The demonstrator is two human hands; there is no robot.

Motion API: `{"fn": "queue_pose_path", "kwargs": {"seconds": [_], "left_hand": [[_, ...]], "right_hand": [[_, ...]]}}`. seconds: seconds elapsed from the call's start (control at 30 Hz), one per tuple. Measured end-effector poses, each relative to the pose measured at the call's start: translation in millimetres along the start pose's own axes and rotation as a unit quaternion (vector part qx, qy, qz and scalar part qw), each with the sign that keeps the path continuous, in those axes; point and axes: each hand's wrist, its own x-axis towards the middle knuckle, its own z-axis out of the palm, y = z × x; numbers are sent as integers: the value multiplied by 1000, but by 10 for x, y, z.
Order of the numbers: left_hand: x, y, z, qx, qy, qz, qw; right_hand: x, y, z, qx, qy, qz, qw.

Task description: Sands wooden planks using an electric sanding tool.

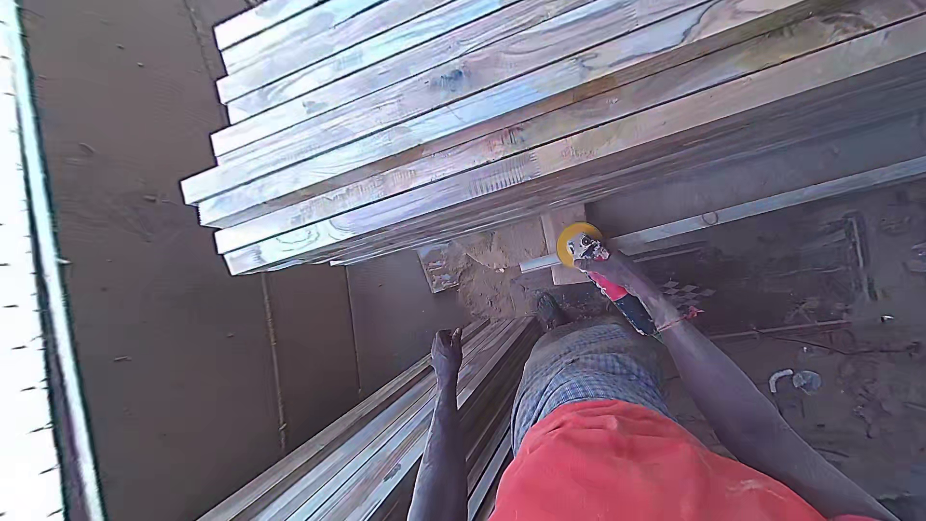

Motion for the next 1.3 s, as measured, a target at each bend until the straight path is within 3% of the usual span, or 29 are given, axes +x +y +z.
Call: {"fn": "queue_pose_path", "kwargs": {"seconds": [0.13,0.23,0.37,0.5,0.57,0.63,0.7,0.83,1.0,1.17,1.3], "left_hand": [[-195,-144,218,-127,36,-8,991],[-135,4,345,-277,37,-51,959],[156,490,357,-424,1,-107,899],[443,1229,304,-491,-54,-43,868],[522,1572,345,-496,-97,14,863],[556,1853,443,-491,-146,75,855],[559,2067,605,-506,-146,99,844],[508,2198,836,-562,-72,54,822],[476,2293,933,-537,-14,66,841],[430,2479,1028,-503,100,42,858],[448,2637,1138,-494,151,4,856]], "right_hand": [[51,-237,406,-35,-14,-7,999],[121,-347,736,-59,-35,-33,997],[178,-462,1070,-106,-35,-35,993],[152,-263,853,-32,-3,-25,999],[190,88,556,26,-1,-17,1000],[5,154,172,55,16,4,998],[-142,183,-202,99,45,23,994],[-334,405,-904,209,103,34,972],[-528,788,-2108,298,169,46,938],[-525,1369,-3481,375,283,43,882],[-622,1813,-4420,364,380,24,850]]}}
